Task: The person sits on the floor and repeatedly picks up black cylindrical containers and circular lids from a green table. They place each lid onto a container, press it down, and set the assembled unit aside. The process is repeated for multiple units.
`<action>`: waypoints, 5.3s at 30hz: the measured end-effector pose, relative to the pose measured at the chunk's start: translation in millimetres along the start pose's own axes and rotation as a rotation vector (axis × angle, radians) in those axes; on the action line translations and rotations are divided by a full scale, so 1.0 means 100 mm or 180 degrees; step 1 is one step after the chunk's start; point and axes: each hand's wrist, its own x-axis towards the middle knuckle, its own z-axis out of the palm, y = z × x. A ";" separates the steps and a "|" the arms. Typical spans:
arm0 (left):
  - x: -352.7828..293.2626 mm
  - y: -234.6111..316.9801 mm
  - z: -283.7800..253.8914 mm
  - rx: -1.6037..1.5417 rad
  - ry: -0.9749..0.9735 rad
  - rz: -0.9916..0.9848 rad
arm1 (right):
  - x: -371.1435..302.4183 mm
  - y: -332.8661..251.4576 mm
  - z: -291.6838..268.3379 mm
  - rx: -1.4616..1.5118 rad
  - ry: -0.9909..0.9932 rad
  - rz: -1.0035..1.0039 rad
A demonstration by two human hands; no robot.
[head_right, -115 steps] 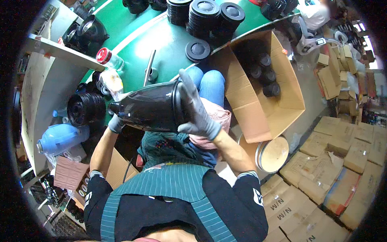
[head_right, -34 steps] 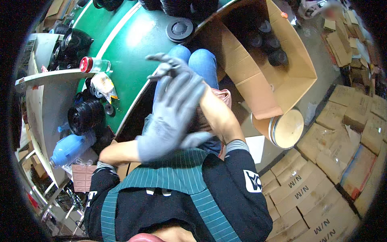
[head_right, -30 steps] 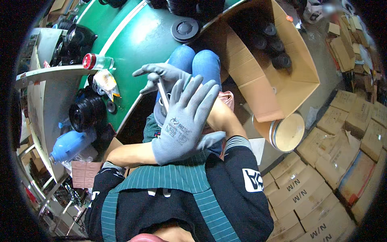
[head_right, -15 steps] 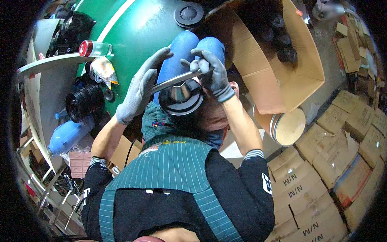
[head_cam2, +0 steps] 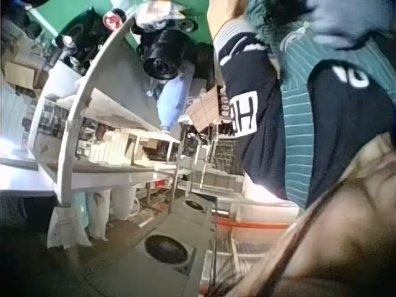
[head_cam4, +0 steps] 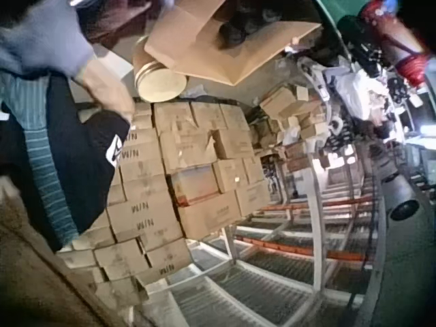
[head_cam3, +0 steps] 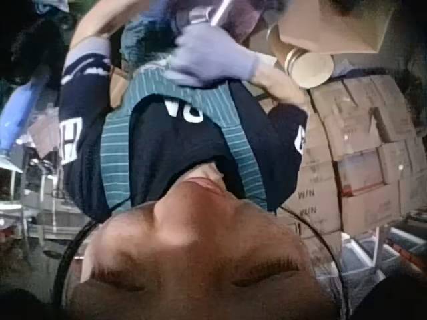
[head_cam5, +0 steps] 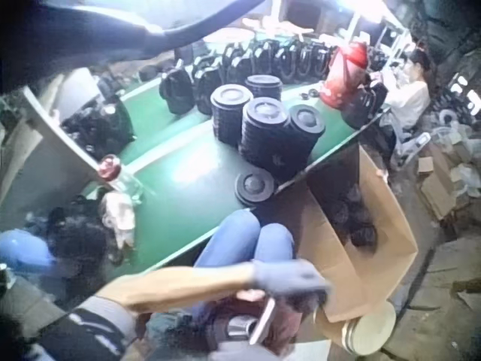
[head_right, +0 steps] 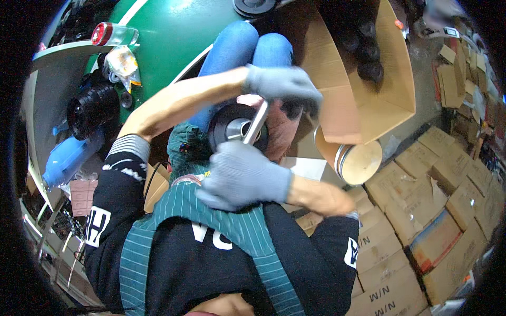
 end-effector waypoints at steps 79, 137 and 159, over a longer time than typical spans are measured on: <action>-3.39 2.35 -1.49 0.5926 0.3498 -0.1318 | 0.90 1.41 -0.82 0.0754 0.2476 0.0424; -3.38 -1.13 0.28 -0.0164 0.3162 -0.0578 | 0.64 1.14 -0.56 -0.0261 0.2286 0.0419; -3.03 0.85 0.40 0.2891 0.4471 0.0228 | 0.20 0.57 -0.25 0.1271 0.2721 0.0929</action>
